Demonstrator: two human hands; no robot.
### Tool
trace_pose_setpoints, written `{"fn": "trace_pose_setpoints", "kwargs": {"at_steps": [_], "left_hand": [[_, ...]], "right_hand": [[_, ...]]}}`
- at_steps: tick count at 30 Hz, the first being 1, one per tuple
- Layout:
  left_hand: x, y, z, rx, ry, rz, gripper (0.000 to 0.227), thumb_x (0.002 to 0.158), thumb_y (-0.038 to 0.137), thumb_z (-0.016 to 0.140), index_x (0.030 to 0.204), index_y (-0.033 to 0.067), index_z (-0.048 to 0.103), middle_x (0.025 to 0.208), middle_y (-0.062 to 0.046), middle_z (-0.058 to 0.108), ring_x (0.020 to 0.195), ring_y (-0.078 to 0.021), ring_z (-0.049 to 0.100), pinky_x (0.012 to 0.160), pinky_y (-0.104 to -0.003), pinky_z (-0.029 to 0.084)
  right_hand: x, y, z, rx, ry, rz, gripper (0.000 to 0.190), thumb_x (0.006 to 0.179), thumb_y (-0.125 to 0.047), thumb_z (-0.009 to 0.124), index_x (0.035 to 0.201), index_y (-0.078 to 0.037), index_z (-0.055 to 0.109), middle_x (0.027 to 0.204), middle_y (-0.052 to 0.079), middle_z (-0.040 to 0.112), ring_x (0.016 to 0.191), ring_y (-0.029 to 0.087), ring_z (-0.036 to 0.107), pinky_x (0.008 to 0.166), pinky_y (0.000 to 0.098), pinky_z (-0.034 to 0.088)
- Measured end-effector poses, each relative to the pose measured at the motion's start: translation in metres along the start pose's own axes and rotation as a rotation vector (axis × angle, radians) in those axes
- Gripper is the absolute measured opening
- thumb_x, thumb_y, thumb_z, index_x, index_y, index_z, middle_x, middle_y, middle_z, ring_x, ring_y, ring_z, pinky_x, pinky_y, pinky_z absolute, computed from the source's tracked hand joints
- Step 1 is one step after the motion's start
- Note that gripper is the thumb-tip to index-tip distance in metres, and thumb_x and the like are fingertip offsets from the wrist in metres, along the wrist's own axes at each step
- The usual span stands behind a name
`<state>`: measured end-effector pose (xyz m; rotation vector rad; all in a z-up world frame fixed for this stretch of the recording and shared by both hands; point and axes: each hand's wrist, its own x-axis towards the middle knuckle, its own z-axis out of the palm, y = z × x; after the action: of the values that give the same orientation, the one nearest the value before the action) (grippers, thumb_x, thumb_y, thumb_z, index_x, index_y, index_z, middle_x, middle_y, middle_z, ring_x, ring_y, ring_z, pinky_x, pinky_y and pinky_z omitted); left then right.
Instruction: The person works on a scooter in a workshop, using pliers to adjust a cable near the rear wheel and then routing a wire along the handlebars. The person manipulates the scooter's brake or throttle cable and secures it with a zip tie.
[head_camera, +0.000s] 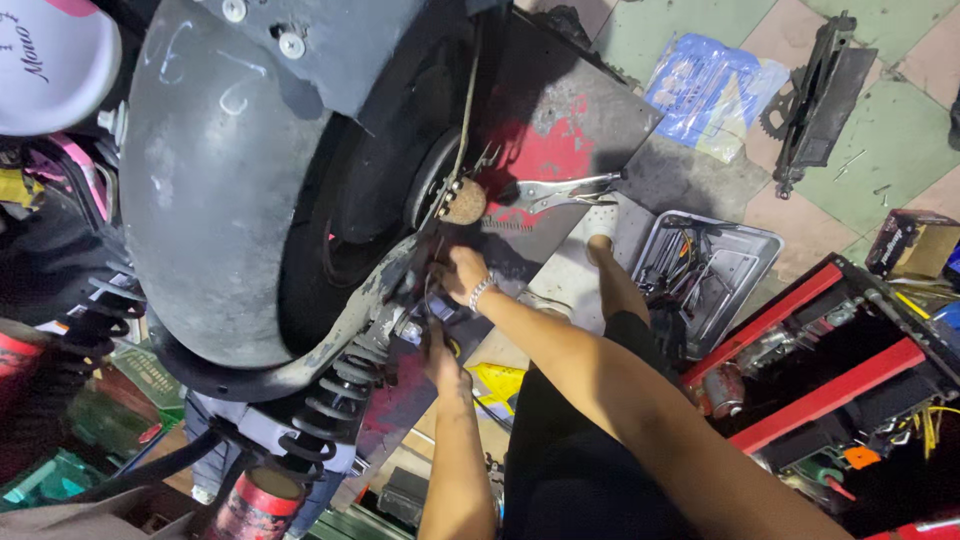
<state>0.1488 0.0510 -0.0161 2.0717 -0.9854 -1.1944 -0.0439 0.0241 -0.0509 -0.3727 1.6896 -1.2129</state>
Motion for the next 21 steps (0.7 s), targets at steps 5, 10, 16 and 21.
{"fn": "trace_pose_setpoints", "kwargs": {"at_steps": [5,10,16,21], "left_hand": [[-0.010,0.035,0.033,-0.034,0.072,-0.115,0.035,0.082,0.030,0.087,0.100,0.0039,0.074,0.079,0.002,0.067,0.051,-0.0077,0.041,0.046,-0.029,0.028],[0.005,0.039,0.035,0.013,0.032,0.109,0.046,0.083,0.027,0.087,0.116,-0.0014,0.071,0.105,-0.008,0.074,0.081,-0.0125,0.064,0.070,-0.026,0.050],[0.021,0.055,0.045,0.305,-0.189,0.174,0.052,0.090,0.033,0.071,0.128,-0.0016,0.070,0.128,-0.010,0.072,0.102,-0.0227,0.067,0.086,-0.038,0.051],[0.025,0.069,0.096,0.317,-0.247,0.131,0.065,0.087,0.043,0.080,0.131,-0.0020,0.063,0.135,-0.014,0.066,0.120,-0.0240,0.062,0.105,-0.034,0.045]], "right_hand": [[0.026,0.018,0.011,-0.017,0.077,-0.056,0.024,0.072,-0.012,0.077,0.085,0.005,0.070,0.089,0.027,0.071,0.092,0.041,0.069,0.077,0.0455,0.056],[0.022,0.027,0.018,0.736,-0.050,-0.118,0.028,0.077,-0.006,0.067,0.103,0.001,0.072,0.099,0.011,0.077,0.089,0.019,0.072,0.081,0.0349,0.057],[0.038,0.033,-0.002,0.665,-0.014,0.233,0.021,0.086,0.002,0.073,0.102,0.009,0.062,0.091,0.012,0.065,0.073,0.019,0.067,0.067,0.0386,0.061],[0.065,0.033,-0.041,1.034,0.011,0.125,0.034,0.088,-0.009,0.067,0.122,-0.009,0.066,0.105,0.004,0.070,0.090,0.014,0.070,0.074,0.0345,0.060]]}}
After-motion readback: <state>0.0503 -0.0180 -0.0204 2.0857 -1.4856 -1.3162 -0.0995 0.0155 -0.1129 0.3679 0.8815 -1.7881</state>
